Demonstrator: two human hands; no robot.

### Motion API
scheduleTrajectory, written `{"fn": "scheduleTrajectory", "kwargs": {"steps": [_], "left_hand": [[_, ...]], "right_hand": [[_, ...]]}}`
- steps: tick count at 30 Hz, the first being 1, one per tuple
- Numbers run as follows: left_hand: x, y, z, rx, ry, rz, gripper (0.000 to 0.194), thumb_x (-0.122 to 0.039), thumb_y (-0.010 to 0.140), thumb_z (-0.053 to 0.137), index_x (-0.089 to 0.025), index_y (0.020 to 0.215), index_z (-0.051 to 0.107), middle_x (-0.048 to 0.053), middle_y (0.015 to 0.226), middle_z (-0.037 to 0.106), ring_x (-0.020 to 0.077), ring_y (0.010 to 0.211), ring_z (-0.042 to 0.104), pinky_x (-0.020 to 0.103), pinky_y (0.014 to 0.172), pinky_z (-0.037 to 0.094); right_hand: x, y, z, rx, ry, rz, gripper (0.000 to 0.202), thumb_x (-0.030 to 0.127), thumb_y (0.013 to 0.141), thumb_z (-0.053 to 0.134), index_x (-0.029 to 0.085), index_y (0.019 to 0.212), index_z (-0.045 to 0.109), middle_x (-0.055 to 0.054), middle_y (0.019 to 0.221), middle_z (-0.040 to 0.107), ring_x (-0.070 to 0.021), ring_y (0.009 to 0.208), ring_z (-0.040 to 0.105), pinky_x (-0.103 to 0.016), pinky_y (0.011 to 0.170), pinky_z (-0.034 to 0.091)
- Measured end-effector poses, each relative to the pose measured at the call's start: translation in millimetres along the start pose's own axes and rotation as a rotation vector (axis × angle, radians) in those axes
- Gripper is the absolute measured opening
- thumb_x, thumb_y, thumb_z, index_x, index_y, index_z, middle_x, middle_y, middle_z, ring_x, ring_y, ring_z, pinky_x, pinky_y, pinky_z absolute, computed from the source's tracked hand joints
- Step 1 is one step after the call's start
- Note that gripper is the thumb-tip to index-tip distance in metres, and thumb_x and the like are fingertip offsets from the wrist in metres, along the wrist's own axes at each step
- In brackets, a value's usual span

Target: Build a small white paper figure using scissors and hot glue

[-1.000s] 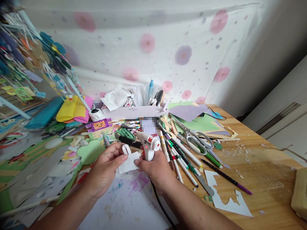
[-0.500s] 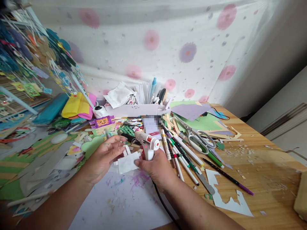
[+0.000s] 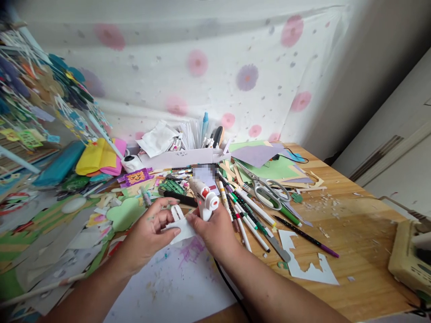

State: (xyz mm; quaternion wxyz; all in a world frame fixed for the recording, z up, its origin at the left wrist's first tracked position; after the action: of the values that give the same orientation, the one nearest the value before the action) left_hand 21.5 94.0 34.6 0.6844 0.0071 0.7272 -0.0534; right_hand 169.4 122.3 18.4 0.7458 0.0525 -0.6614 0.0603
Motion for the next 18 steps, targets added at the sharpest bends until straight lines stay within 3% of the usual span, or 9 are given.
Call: {"fn": "scheduleTrajectory", "kwargs": {"steps": [2,4,8,10,14,16,18], "left_hand": [[3.1,1.0,-2.2,0.022,-0.032,-0.032,0.050,-0.018,0.072,0.068,-0.023,0.115,0.043,-0.002,0.075,0.066,0.0151,0.068,0.060,0.023,0.061,0.042],[5.6,1.8,-4.9,0.048,-0.060,-0.032,0.049,-0.019,0.075,0.066,-0.023,0.118,0.041,-0.003,0.075,0.065,0.0123,0.063,0.056,0.021,0.058,0.039],[6.3,0.9,-8.7,0.053,-0.020,0.096,0.050,-0.018,0.082,0.062,-0.026,0.124,0.037,-0.002,0.081,0.063,0.0121,0.067,0.056,0.021,0.059,0.043],[2.4,-1.6,-13.0,-0.027,0.113,0.273,0.054,-0.013,0.082,0.060,-0.029,0.128,0.036,-0.001,0.085,0.061,0.0143,0.075,0.059,0.026,0.066,0.048],[-15.1,-17.0,-13.7,-0.116,0.461,0.823,0.071,0.003,0.077,0.059,-0.029,0.137,0.037,0.002,0.091,0.061,0.0174,0.086,0.061,0.036,0.081,0.051],[-22.8,-25.6,-11.5,-0.079,0.531,1.031,0.080,0.009,0.073,0.056,-0.027,0.141,0.034,0.005,0.094,0.061,0.0186,0.086,0.061,0.037,0.080,0.052],[-29.5,-31.0,-10.4,-0.049,0.569,1.141,0.086,0.013,0.070,0.055,-0.025,0.143,0.033,0.005,0.093,0.061,0.0195,0.086,0.059,0.037,0.076,0.053]], "right_hand": [[6.5,2.6,-11.3,-0.102,-0.050,-0.023,0.019,0.029,0.063,0.073,0.017,0.065,0.059,0.001,0.058,0.059,-0.0147,0.054,0.052,-0.027,0.052,0.041],[17.2,5.8,-29.5,-0.204,-0.050,-0.032,0.021,0.031,0.061,0.074,0.016,0.071,0.062,-0.001,0.060,0.062,-0.0159,0.054,0.055,-0.028,0.051,0.042],[48.4,8.6,-95.6,-0.420,-0.077,-0.103,0.035,0.033,0.059,0.079,0.015,0.086,0.066,-0.001,0.062,0.063,-0.0151,0.051,0.056,-0.028,0.050,0.043],[60.6,4.7,-141.9,-0.545,-0.132,-0.130,0.031,0.031,0.060,0.079,0.015,0.084,0.068,-0.003,0.064,0.064,-0.0136,0.050,0.055,-0.029,0.051,0.042],[64.6,-15.3,-229.9,-0.757,-0.211,-0.111,0.015,0.023,0.064,0.076,0.018,0.075,0.067,-0.004,0.063,0.062,-0.0123,0.052,0.054,-0.032,0.052,0.038],[59.0,-28.2,-259.1,-0.829,-0.236,-0.083,0.009,0.023,0.066,0.072,0.019,0.068,0.065,-0.005,0.062,0.061,-0.0117,0.050,0.053,-0.034,0.052,0.037],[51.2,-39.3,-276.1,-0.866,-0.251,-0.055,0.009,0.023,0.063,0.072,0.020,0.062,0.063,-0.006,0.062,0.060,-0.0125,0.050,0.053,-0.035,0.052,0.038]]}}
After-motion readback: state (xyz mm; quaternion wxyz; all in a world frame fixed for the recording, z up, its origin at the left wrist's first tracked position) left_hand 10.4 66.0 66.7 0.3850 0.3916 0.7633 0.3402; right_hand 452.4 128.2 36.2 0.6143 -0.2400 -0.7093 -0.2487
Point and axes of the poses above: each hand's wrist, its own y-axis towards the middle knuckle, its own z-axis out of the palm, x = y × z, the point moved 5 cm from there along y, towards the middle knuckle
